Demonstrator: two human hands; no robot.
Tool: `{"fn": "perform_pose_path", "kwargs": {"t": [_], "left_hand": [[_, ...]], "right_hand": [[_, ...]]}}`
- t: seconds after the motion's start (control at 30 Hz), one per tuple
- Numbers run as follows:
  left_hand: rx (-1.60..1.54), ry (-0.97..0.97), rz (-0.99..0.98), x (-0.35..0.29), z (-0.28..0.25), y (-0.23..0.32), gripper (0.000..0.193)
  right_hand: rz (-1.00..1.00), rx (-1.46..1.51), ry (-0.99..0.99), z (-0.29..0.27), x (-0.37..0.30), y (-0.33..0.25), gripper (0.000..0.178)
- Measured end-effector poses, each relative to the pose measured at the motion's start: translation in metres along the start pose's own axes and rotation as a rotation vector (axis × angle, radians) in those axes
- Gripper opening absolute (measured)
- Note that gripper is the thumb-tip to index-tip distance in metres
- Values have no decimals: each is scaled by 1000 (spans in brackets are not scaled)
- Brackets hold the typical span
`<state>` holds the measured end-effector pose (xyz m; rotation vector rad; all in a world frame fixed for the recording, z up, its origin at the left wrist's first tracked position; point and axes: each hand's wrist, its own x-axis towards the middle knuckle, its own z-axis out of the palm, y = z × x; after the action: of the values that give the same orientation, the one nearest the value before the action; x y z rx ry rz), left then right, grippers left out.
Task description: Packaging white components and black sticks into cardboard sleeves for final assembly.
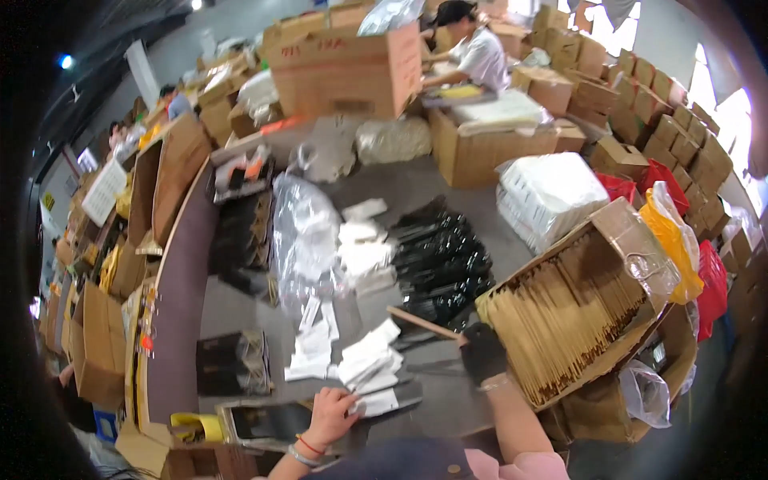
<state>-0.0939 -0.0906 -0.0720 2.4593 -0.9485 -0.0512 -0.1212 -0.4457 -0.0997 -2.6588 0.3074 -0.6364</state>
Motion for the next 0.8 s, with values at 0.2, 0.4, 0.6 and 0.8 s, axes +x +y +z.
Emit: {"fn": "perform_pose_path", "kwargs": {"t": [0.2,0.4,0.6,0.8], "left_hand": [[193,-125,17,-27,-10,30,53],[212,-103,-20,-45,-10,28,57],[195,-90,-23,-49,-17,23,55],[56,-11,-159,-55,-39,-1,63]], "right_hand": [[275,424,-217,-60,8,-44,16],[201,481,-930,-29,12,-88,21],[1,388,-940,6,-8,-115,27],[-385,252,-603,-12,-17,-98,23]]}}
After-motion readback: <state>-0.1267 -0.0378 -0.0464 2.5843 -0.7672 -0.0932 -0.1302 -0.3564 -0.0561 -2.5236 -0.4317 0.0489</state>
